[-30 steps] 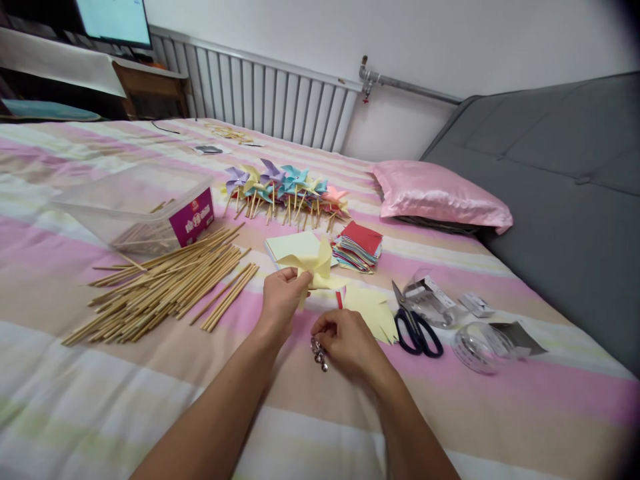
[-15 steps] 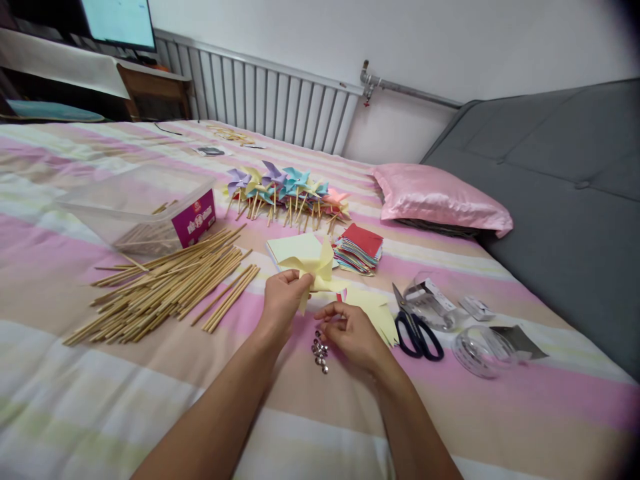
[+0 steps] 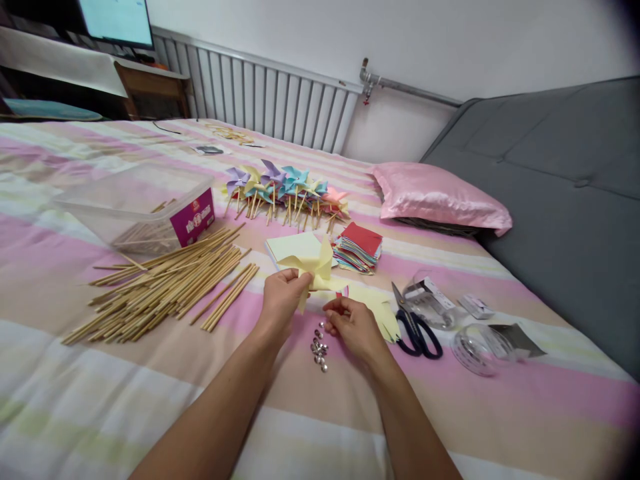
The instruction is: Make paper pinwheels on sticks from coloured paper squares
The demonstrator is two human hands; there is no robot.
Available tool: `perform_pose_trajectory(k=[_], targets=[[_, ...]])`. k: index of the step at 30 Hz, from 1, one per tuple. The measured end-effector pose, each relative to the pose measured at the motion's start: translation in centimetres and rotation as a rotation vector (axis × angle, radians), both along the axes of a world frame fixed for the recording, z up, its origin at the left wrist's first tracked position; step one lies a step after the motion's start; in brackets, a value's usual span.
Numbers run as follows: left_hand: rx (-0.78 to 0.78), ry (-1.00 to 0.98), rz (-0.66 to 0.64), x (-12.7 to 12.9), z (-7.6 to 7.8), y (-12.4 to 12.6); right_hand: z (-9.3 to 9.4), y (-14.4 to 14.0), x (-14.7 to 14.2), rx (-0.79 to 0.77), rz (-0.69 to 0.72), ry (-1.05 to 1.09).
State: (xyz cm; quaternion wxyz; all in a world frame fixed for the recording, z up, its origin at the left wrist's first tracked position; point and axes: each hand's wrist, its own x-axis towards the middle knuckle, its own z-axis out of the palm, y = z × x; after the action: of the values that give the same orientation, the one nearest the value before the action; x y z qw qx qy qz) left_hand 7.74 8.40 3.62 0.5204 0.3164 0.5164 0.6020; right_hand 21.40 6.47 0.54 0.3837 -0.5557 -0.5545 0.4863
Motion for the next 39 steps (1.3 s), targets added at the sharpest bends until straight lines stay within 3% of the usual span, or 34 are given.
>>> perform_pose_trajectory(k=[11,21,27,31,35,39], targets=[[0.0,0.002,-0.011,0.0,0.0,0.0,0.3,0.2,0.0,0.075,-0.04,-0.177],[-0.005,0.009,-0.007,0.1,0.0,0.0,0.9,-0.5,0.0,0.292,0.118,-0.538],[-0.01,-0.002,-0.007,0.2,0.0,0.0,1.4,-0.8,-0.7,0.244,0.124,-0.676],[-0.01,0.007,-0.019,0.1,-0.1,0.0,1.9,-0.8,-0.1,0.239,0.126,-0.557],[-0.013,0.006,-0.012,0.0,0.1,0.0,3.0,-0.8,1.7,0.149,0.101,-0.291],[-0.022,0.021,-0.022,0.2,0.3,-0.2,4.3,-1.0,3.0,0.16,-0.057,-0.015]])
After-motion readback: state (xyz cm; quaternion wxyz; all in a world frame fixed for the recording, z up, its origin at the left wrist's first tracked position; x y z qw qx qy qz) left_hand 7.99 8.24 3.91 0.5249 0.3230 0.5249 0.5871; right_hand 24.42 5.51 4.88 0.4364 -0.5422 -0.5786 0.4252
